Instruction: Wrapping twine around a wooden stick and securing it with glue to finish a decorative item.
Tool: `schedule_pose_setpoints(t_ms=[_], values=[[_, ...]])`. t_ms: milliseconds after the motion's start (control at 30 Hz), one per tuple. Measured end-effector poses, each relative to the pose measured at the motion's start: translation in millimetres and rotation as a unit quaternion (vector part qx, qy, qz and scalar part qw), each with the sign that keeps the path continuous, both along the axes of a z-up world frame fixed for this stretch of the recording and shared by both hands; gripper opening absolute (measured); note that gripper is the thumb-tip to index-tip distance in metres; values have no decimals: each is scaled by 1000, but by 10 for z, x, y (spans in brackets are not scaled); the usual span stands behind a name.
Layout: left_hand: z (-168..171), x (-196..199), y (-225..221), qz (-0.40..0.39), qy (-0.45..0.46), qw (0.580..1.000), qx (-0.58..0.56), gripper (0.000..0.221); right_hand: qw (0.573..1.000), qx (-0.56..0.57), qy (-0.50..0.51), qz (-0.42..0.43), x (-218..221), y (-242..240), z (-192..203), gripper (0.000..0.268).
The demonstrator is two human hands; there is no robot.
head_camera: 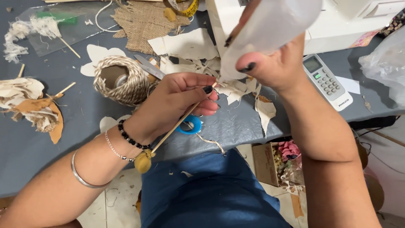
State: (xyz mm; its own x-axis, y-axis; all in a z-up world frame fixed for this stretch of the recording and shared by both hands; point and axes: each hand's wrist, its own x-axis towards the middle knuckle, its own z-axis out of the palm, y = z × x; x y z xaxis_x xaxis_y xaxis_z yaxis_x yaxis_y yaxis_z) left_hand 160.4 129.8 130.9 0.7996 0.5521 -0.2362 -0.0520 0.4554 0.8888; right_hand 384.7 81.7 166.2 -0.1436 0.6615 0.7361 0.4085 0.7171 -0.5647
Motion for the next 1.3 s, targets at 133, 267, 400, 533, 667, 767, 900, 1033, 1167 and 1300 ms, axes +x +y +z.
schedule_pose_setpoints(t_ms=[133, 267, 400, 533, 667, 767, 900, 1033, 1167, 1300], values=[[77, 7, -7, -1, 28, 1000, 3, 41, 997, 25, -72, -14, 33, 20, 23, 65], [31, 1, -3, 1, 9, 1000, 7, 41, 996, 20, -84, -10, 19, -10, 47, 63], [91, -3, -12, -3, 20, 1000, 10, 45, 998, 19, -52, -9, -1, -29, 45, 69], [89, -1, -3, -2, 31, 999, 11, 50, 994, 32, -103, 6, 52, 10, 73, 60], [155, -12, -24, 1, 36, 999, 7, 47, 995, 34, -91, 1, 51, -20, 68, 63], [142, -9, -5, -2, 35, 999, 18, 48, 996, 55, -65, 5, 54, 5, 61, 66], [111, -25, -10, -7, 18, 999, 30, 50, 994, 28, -106, 11, 110, -8, 75, 60], [151, -18, -12, -5, 31, 999, 34, 50, 994, 85, -59, 38, 121, 47, 29, 61], [146, -10, -9, -2, 25, 999, 30, 53, 996, 22, -90, -1, 107, -38, 54, 62], [197, -26, -27, -1, 38, 999, 21, 46, 996, 41, -66, 45, 211, 13, 30, 52]])
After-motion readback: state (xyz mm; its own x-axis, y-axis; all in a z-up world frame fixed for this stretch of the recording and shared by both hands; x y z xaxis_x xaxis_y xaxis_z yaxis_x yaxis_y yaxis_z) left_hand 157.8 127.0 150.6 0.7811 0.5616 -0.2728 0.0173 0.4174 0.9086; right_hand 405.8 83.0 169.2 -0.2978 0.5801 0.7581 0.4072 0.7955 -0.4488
